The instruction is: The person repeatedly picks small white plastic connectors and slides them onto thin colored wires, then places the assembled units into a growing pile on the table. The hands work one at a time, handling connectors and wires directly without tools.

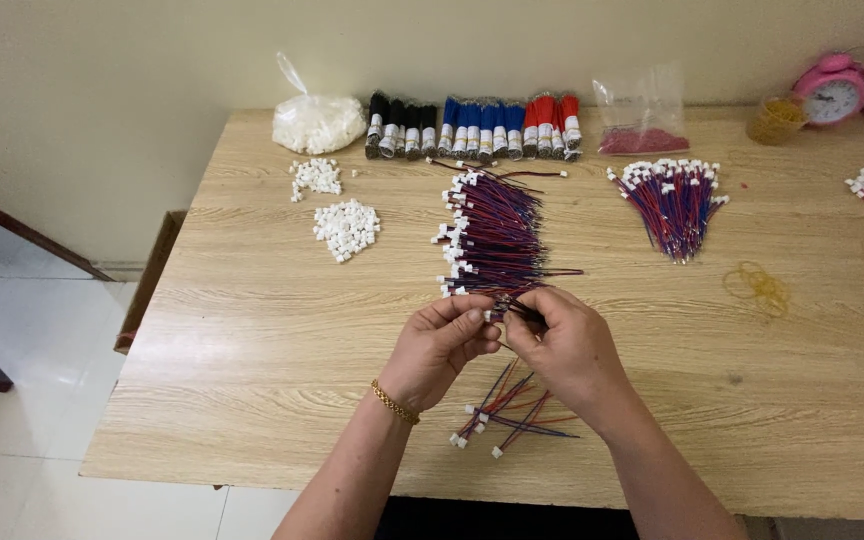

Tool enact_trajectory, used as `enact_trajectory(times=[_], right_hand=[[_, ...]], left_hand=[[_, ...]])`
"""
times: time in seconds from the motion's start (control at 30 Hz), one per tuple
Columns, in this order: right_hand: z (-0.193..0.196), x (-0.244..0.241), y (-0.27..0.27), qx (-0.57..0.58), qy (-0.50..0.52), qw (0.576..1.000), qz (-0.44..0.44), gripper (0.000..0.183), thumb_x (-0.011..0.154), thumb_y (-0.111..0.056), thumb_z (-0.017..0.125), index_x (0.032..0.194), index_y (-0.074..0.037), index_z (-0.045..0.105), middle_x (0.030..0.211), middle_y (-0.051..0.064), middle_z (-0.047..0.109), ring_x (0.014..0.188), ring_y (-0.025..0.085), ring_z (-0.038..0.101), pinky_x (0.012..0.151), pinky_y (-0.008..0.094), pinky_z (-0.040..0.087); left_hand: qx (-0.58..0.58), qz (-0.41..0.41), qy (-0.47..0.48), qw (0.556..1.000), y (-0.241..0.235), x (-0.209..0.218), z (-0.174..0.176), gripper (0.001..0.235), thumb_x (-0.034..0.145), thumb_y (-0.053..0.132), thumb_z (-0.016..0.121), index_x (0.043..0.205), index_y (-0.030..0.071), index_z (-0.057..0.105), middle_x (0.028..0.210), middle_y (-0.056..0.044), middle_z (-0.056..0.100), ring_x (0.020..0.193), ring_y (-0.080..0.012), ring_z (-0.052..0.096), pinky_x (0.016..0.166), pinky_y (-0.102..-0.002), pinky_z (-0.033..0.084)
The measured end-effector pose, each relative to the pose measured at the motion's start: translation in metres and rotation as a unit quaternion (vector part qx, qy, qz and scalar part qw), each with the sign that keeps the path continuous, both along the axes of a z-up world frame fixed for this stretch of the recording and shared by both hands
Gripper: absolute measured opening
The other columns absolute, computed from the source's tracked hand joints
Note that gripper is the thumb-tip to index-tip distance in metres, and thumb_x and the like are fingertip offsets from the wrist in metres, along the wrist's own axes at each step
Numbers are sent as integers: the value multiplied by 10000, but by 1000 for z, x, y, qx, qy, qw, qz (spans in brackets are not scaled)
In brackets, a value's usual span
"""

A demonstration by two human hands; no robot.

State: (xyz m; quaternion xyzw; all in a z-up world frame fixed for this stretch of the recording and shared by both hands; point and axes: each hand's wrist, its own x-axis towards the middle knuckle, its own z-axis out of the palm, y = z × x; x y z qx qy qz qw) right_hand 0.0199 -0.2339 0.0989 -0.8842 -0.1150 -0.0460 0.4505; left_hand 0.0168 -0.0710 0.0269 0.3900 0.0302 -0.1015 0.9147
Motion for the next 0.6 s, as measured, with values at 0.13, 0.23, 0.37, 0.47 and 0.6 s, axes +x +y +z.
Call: enact_trajectory(times=[0.13,0.23,0.37,0.47,0.6], right_hand=[[-7,3,0,-36,-16,999,-4,117,813,-183,714,852,-74,697,691,136,624,678,288,656,618,380,524],[-8,1,3,-37,-16,999,-5,125,808,-193,717,864,-82,699,702,130,636,702,286,670,630,374,531],[-17,6,1,-32,-6,999,9,143,828,-260,707,898,-137,724,755,92,676,779,262,688,715,363,537],[-15,10,1,-33,-39,998,28,211,838,-247,710,933,-59,699,805,165,683,850,354,685,763,429,537],[-8,9,-6,20,-63,997,28,169,939,-135,597,987,13,663,892,256,660,939,435,638,832,511,489]], left_hand=[[45,13,-17,999,-2,2,-7,198,918,48,619,1078,-65,651,867,-113,672,787,-226,723,717,-321,636],[72,15,-33,997,-5,3,-9,200,922,43,618,1080,-74,653,875,-132,673,802,-243,721,734,-364,632],[88,27,-35,995,-6,6,-14,200,917,30,625,1081,-79,656,868,-122,668,783,-243,725,718,-354,632],[118,37,-37,992,-6,16,-21,179,915,30,627,1067,-59,658,874,-109,666,778,-225,713,729,-346,628],[318,60,-94,941,5,23,-12,168,912,74,644,1052,-4,695,819,-104,682,750,-195,681,745,-347,587]])
